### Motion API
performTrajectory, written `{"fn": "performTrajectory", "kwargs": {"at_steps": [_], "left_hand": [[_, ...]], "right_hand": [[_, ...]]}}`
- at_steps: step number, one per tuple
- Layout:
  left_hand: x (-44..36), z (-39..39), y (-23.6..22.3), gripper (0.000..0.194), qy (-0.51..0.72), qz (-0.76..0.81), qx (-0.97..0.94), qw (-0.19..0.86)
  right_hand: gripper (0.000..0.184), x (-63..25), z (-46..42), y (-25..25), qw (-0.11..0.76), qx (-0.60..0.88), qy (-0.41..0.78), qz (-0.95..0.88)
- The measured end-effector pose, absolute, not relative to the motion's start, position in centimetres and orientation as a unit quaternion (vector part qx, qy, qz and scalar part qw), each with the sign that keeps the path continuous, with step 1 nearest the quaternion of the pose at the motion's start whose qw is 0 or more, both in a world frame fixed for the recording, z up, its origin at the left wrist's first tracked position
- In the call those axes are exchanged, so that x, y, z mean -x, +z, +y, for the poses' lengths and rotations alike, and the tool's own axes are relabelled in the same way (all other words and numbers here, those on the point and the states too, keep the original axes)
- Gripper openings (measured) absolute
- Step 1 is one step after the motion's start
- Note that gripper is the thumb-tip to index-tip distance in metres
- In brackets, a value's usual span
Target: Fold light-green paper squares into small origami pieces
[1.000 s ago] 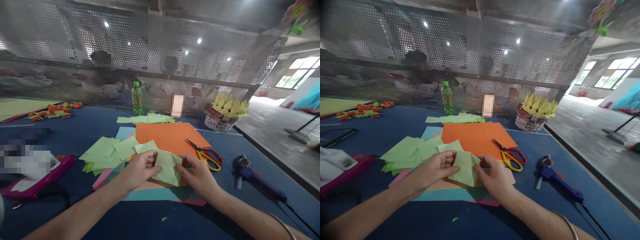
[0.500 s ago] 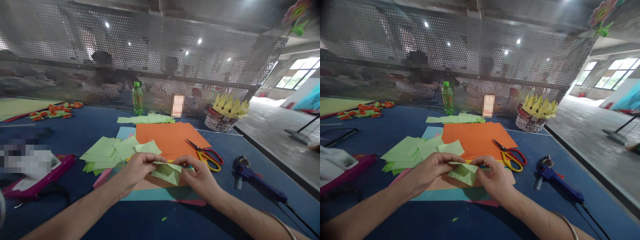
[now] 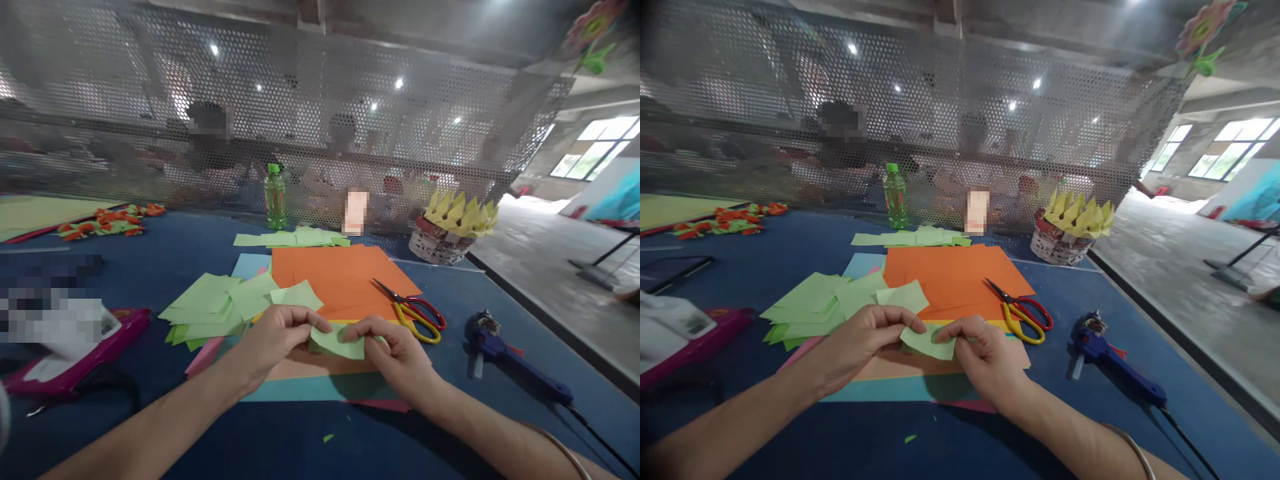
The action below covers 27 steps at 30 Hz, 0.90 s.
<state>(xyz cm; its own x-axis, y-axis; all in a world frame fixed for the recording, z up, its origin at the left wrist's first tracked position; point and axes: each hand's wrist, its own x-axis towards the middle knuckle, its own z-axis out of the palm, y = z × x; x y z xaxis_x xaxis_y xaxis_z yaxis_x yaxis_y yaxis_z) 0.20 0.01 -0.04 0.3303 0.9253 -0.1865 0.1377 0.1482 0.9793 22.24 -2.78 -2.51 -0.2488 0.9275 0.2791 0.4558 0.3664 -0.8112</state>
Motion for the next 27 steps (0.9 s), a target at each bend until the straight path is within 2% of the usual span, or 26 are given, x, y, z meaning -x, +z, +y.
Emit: {"fn": "performTrajectory", "kwargs": {"at_steps": [5, 8, 11, 15, 18, 21, 27], "left_hand": [[-0.2, 0.0, 0.2, 0.027, 0.326, 0.479, -0.582, 0.571], [-0.2, -0.1, 0.1, 0.035, 0.310, 0.480, -0.632, 0.523], [-0.1, -0.4, 0.0, 0.041, 0.285, 0.447, -0.665, 0.526], [-0.2, -0.8, 0.0, 0.034, 0.256, 0.392, -0.681, 0.563], [-0.6, -0.9, 0.0, 0.021, 0.277, 0.392, -0.692, 0.540], [-0.9, -0.8, -0.3, 0.024, 0.319, 0.394, -0.701, 0.501], [-0.9, -0.8, -1.4, 0.030, 0.260, 0.413, -0.700, 0.521]], "right_hand": [[0.032, -22.3, -3.0, -2.2, 0.377, 0.471, 0.345, -0.719], [0.025, -22.3, -3.0, -2.1, 0.390, 0.492, 0.383, -0.678], [0.029, -22.0, -3.0, -1.9, 0.387, 0.503, 0.394, -0.664], [0.023, -21.5, -3.0, -1.5, 0.333, 0.533, 0.323, -0.708], [0.022, -21.4, -3.1, -1.4, 0.314, 0.549, 0.273, -0.725], [0.020, -21.4, -3.3, -1.4, 0.316, 0.540, 0.251, -0.739], [0.021, -21.3, -3.6, -1.2, 0.308, 0.520, 0.208, -0.769]]}}
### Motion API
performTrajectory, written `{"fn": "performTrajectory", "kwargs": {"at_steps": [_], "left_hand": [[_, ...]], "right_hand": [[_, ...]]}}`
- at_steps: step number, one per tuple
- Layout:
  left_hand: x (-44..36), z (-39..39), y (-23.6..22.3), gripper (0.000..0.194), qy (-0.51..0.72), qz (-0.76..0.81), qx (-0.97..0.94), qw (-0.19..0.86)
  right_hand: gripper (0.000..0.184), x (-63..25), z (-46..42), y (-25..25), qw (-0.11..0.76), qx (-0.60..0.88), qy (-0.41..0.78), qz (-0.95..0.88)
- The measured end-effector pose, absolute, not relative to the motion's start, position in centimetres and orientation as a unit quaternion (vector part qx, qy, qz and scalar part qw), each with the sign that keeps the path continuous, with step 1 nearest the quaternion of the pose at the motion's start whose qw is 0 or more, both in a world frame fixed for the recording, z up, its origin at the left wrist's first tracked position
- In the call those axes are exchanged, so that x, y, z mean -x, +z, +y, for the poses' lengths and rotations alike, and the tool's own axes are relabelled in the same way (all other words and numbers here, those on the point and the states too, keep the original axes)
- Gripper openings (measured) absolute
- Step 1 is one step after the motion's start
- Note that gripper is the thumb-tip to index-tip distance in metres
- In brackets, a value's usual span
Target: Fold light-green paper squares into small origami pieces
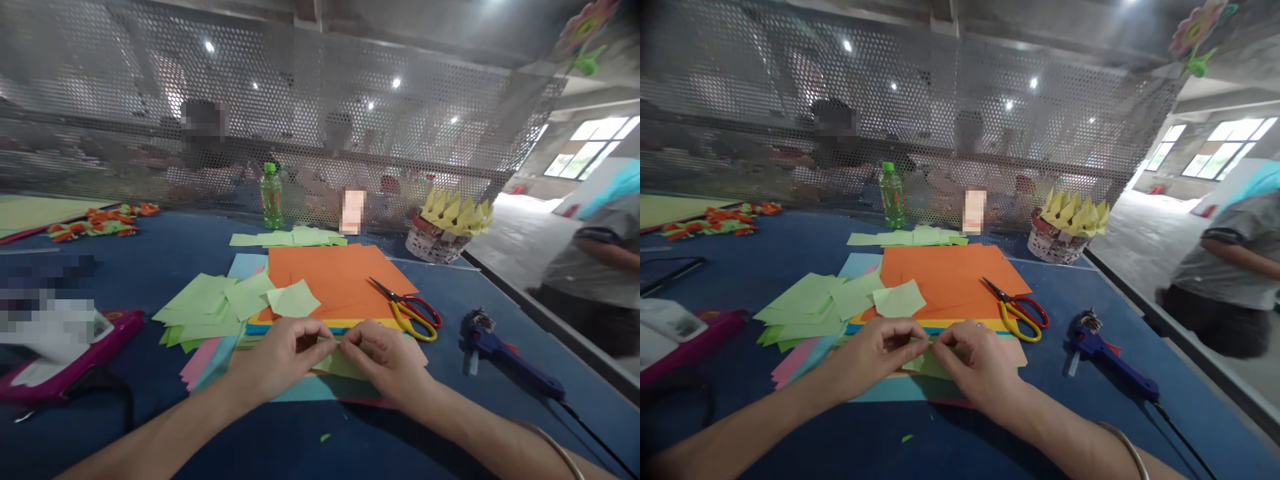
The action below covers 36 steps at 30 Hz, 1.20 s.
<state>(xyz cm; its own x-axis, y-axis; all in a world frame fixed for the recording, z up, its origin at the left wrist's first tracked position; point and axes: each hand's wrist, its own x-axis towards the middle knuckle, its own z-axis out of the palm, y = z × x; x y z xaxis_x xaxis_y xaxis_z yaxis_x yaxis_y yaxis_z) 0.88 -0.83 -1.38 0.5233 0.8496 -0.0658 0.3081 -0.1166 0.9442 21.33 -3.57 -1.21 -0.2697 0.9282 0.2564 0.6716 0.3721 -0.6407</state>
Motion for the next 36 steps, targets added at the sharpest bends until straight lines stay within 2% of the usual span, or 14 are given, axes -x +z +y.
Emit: {"fn": "performTrajectory", "kwargs": {"at_steps": [6, 15, 36], "left_hand": [[-0.8, -0.9, -0.8, 0.028, 0.266, 0.425, -0.691, 0.521], [-0.3, -0.1, -0.5, 0.030, 0.297, 0.456, -0.711, 0.446], [0.1, 0.3, -0.8, 0.030, 0.361, 0.465, -0.683, 0.434]], "right_hand": [[0.018, -21.3, -3.4, -1.2, 0.312, 0.527, 0.204, -0.764], [0.024, -22.1, -2.7, -2.3, 0.366, 0.536, 0.259, -0.715], [0.024, -22.5, -2.4, -2.4, 0.377, 0.551, 0.263, -0.696]]}}
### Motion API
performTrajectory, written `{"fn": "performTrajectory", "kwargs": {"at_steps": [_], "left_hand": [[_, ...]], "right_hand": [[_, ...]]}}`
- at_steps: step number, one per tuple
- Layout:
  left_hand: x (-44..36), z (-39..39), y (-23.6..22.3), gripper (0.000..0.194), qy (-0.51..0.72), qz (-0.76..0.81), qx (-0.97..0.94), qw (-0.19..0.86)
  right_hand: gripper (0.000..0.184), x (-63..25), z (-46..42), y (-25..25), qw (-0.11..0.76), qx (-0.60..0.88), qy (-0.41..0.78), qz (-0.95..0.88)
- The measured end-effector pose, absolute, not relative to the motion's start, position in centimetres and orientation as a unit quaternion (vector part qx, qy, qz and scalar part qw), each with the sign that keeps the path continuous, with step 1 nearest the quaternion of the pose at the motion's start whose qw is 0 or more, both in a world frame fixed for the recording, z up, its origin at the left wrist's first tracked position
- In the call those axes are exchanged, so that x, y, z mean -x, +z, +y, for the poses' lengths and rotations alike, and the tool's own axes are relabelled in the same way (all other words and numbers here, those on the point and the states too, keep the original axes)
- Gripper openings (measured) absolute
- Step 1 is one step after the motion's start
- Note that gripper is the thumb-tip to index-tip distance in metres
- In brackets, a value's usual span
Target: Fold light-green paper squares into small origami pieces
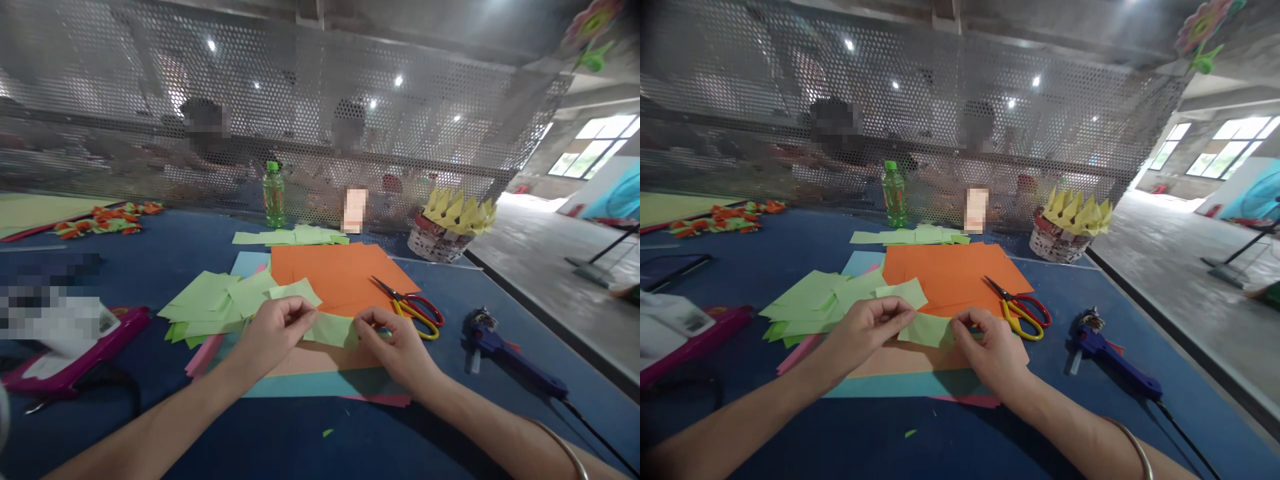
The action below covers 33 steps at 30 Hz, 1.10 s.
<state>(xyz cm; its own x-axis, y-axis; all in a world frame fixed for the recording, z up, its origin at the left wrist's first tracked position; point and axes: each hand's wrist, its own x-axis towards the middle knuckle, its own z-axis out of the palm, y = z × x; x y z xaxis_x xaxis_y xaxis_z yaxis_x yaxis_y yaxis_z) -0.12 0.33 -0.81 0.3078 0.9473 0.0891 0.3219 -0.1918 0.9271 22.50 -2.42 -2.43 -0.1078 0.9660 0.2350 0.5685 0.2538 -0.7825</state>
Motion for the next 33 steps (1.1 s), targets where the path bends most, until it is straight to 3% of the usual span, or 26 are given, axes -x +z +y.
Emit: {"fn": "performTrajectory", "kwargs": {"at_steps": [8, 33], "left_hand": [[0.20, 0.53, -0.50, 0.032, 0.381, 0.470, -0.671, 0.429], [-0.24, -0.13, 0.00, 0.030, 0.308, 0.414, -0.645, 0.564]], "right_hand": [[0.022, -22.54, -2.44, -2.40, 0.376, 0.553, 0.264, -0.695], [0.025, -22.76, -1.80, -3.01, 0.393, 0.559, 0.296, -0.668]]}}
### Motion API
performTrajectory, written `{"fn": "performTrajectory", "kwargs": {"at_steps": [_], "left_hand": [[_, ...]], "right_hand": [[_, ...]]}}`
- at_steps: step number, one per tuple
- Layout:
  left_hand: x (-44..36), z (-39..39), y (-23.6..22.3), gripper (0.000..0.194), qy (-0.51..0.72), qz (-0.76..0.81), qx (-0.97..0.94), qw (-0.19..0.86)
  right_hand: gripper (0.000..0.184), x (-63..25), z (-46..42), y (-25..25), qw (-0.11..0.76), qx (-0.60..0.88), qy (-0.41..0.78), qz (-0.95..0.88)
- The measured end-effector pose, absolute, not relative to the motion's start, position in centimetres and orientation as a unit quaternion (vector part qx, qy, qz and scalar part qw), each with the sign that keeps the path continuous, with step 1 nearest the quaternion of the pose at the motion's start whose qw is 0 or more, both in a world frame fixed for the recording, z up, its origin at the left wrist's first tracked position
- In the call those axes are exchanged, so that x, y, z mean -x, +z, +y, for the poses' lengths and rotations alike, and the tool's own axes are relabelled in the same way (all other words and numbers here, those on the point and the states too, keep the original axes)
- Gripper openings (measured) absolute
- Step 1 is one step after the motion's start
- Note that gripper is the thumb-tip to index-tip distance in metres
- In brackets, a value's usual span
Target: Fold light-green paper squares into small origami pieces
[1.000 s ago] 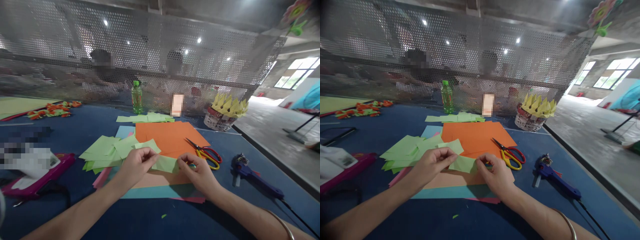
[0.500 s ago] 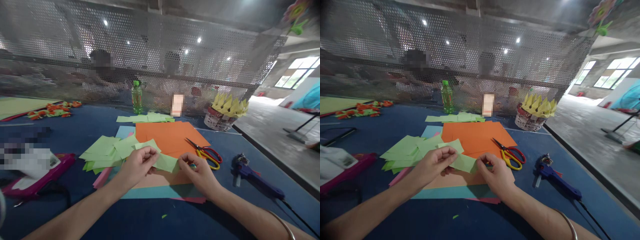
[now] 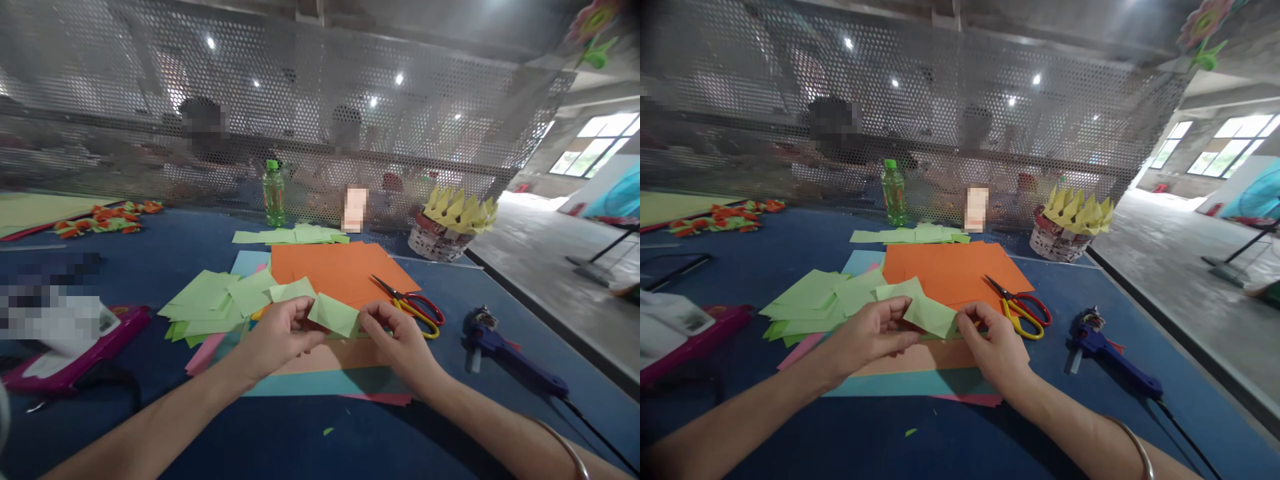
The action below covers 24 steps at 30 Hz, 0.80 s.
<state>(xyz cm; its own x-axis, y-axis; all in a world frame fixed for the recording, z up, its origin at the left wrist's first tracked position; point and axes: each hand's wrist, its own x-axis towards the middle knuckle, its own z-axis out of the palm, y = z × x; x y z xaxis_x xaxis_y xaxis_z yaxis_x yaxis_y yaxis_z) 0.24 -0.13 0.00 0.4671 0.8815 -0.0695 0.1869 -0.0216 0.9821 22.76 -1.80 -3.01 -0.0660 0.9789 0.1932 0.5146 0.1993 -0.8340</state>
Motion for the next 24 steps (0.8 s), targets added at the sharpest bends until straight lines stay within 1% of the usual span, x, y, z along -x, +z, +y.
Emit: {"fn": "performTrajectory", "kwargs": {"at_steps": [7, 18, 24], "left_hand": [[-0.23, -0.04, -0.18, 0.020, 0.315, 0.432, -0.649, 0.541], [-0.18, -0.07, -0.09, 0.019, 0.302, 0.417, -0.668, 0.537], [-0.25, -0.01, -0.42, 0.020, 0.315, 0.429, -0.652, 0.540]], "right_hand": [[0.022, -22.67, -2.09, -2.75, 0.399, 0.552, 0.289, -0.673], [0.021, -22.54, -2.22, -2.56, 0.397, 0.546, 0.290, -0.678], [0.022, -22.09, -2.49, -2.32, 0.366, 0.524, 0.319, -0.700]]}}
